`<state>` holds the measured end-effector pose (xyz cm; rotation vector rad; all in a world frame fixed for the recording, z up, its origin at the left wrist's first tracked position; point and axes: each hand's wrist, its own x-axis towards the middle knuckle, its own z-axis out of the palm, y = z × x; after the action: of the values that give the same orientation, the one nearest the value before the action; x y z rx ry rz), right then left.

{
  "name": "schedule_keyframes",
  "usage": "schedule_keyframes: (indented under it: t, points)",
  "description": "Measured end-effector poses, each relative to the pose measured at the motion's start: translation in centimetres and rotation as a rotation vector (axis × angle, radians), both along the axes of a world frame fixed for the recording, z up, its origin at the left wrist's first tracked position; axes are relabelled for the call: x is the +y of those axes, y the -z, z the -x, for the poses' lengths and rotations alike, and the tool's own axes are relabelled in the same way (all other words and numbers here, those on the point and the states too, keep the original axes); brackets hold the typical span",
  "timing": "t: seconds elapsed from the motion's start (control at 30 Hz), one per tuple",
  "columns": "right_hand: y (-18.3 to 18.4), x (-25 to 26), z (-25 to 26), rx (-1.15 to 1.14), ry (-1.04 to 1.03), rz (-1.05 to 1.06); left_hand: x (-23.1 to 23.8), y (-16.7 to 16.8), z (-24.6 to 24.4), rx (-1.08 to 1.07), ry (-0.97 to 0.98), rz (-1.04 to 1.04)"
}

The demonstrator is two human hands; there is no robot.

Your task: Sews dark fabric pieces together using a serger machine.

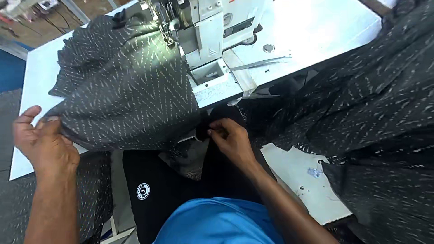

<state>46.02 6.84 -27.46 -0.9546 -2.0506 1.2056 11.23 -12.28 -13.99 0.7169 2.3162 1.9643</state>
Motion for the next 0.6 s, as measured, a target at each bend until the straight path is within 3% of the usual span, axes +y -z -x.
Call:
schedule_keyframes:
  t: [0.13,0.23,0.33,0.47,0.6]
  points:
    - [1.9,1.4,2.0,0.107,-0.037,0.319,-0.4,1.2,1.8,0.097,0.052,0.012]
    - [3.1,3.4,3.9,0.145,-0.161,0.429,0.3,1.3,2.1,0.08,0.027,-0.006]
    - [3.4,5.2,5.3,0.208,-0.378,0.458,0.6,1.3,2.4,0.039,0.028,-0.008]
    - [3.9,6.4,6.9,0.103,-0.611,0.403,1.3,0.7,2.4,-0.006,0.026,-0.054]
    - [2.0,1.5,1.4,0.25,-0.604,0.342,0.0,-0.8,1.9,-0.104,0.082,-0.113]
